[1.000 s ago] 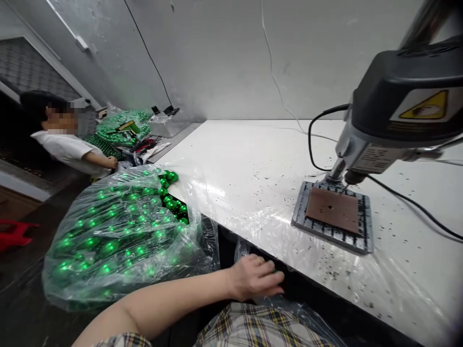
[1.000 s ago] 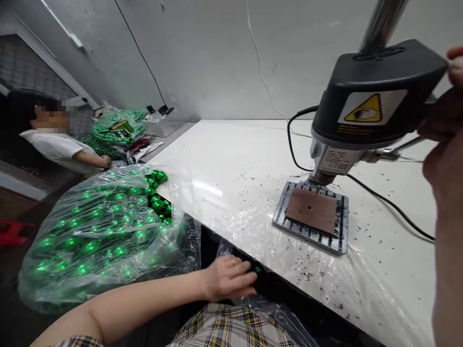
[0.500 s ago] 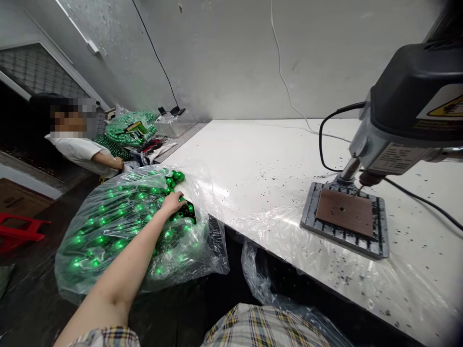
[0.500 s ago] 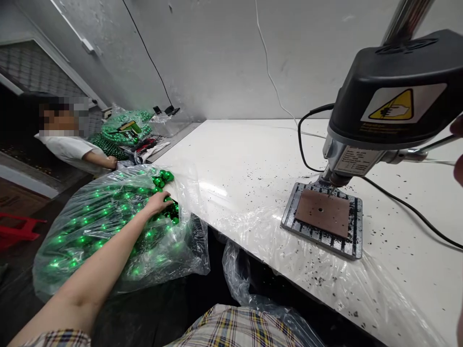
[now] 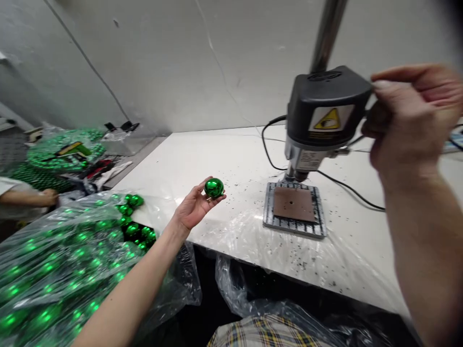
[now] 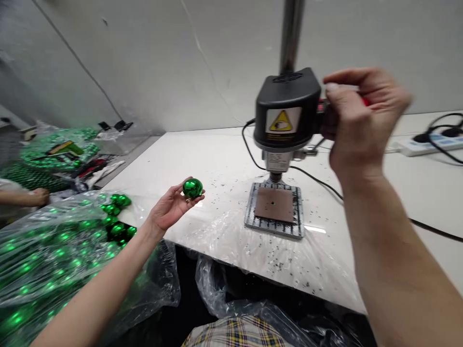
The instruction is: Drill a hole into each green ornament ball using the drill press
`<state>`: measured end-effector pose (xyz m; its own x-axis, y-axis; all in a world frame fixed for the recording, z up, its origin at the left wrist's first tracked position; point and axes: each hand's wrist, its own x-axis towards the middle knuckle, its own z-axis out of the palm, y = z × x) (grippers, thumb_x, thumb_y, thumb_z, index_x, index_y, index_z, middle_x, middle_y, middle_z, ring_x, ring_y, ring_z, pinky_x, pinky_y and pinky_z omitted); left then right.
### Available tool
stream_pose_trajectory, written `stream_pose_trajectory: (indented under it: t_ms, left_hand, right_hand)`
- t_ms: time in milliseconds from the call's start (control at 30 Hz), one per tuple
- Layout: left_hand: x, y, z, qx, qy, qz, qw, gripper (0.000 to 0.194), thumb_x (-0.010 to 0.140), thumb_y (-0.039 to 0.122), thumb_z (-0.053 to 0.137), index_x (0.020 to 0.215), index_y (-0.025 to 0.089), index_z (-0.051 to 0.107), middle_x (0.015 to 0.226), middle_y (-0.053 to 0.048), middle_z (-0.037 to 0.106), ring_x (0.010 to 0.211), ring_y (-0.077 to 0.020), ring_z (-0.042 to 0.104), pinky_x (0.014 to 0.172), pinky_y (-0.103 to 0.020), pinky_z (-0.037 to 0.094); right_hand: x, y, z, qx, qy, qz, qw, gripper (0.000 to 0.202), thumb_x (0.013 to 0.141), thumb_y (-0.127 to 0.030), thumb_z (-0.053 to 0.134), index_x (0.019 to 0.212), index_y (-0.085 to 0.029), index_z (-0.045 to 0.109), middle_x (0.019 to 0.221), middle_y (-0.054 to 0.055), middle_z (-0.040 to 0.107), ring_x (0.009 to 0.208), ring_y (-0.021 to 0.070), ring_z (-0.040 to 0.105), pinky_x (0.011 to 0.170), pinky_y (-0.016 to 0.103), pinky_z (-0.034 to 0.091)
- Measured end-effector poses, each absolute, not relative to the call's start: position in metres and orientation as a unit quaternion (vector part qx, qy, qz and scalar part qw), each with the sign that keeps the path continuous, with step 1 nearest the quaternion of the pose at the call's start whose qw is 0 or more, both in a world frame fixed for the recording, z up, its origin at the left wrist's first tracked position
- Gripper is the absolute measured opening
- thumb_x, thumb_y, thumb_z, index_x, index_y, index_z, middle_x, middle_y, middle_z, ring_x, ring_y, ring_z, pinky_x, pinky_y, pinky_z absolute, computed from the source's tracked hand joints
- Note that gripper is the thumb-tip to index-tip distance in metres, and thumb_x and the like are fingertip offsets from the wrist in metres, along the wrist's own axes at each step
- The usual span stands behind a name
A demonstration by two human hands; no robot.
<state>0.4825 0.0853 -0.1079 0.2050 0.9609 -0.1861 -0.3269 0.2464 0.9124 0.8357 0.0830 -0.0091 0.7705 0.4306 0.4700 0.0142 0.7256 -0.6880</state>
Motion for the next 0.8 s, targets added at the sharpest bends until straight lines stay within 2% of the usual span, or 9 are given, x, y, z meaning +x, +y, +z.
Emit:
stream_pose_trajectory:
  t_ms: [100,200,267,367,467,600,800]
  left_hand:
    - [0.536,0.095,-0.13,0.416,0.385,0.451,0.689,0.046,0.079,0.038,0.077,0.117,0.018,0.061,0.118,-0.012,0.067,0.103,-0.0255,0.069,0.095,-0.048,0.058]
    - [0.583,0.101,-0.156,0.447,0.417,0.425,0.668,0.064,0.069,0.042,0.086,0.121,0.018,0.059,0.107,-0.01,0.07,0.093,-0.0228,0.07,0.079,-0.037,0.057]
    - [0.608,0.105,-0.172,0.481,0.445,0.424,0.625,0.07,0.064,0.047,0.088,0.12,0.016,0.059,0.103,-0.009,0.072,0.095,-0.0233,0.069,0.074,-0.032,0.052]
    - [0.632,0.11,-0.191,0.525,0.446,0.422,0.589,0.067,0.064,0.05,0.087,0.116,0.016,0.062,0.107,-0.01,0.073,0.102,-0.0236,0.067,0.082,-0.033,0.05]
    - [0.645,0.114,-0.203,0.566,0.428,0.413,0.571,0.061,0.067,0.045,0.086,0.116,0.017,0.064,0.111,-0.01,0.072,0.104,-0.0224,0.065,0.093,-0.036,0.048]
    - [0.653,0.117,-0.21,0.623,0.411,0.391,0.538,0.056,0.071,0.042,0.083,0.119,0.02,0.065,0.115,-0.01,0.07,0.107,-0.0237,0.062,0.093,-0.037,0.048]
    - [0.663,0.114,-0.213,0.7,0.408,0.382,0.443,0.051,0.07,0.031,0.084,0.117,0.022,0.067,0.115,-0.01,0.066,0.11,-0.0263,0.059,0.096,-0.042,0.047]
  right_hand:
    - [0.846,0.08,-0.005,-0.352,-0.415,0.154,0.825,0.023,0.082,0.001,0.06,0.075,-0.015,0.075,0.045,-0.006,0.05,0.034,0.0014,0.038,0.038,0.024,0.017]
    - [0.843,0.081,-0.006,-0.313,-0.438,0.157,0.828,0.023,0.085,0.002,0.056,0.079,-0.014,0.072,0.048,-0.007,0.05,0.036,0.0021,0.037,0.034,0.016,0.021]
    - [0.84,0.082,-0.006,-0.303,-0.449,0.164,0.824,0.019,0.087,-0.001,0.057,0.08,-0.015,0.069,0.052,-0.006,0.05,0.038,0.0025,0.037,0.034,0.014,0.024]
    - [0.839,0.082,-0.006,-0.318,-0.461,0.17,0.81,0.015,0.09,-0.006,0.058,0.083,-0.017,0.067,0.054,-0.006,0.05,0.04,0.0037,0.036,0.036,0.015,0.03]
    - [0.84,0.082,-0.005,-0.318,-0.465,0.178,0.807,0.014,0.091,-0.007,0.059,0.084,-0.018,0.065,0.055,-0.006,0.05,0.042,0.0053,0.036,0.038,0.017,0.031]
    - [0.839,0.084,-0.005,-0.299,-0.457,0.185,0.817,0.014,0.09,-0.006,0.058,0.084,-0.016,0.064,0.053,-0.007,0.045,0.041,0.0055,0.032,0.037,0.017,0.03]
    - [0.845,0.09,-0.009,-0.301,-0.489,0.163,0.802,0.009,0.093,-0.009,0.062,0.089,-0.016,0.063,0.056,-0.008,0.044,0.047,0.0042,0.035,0.045,0.015,0.036]
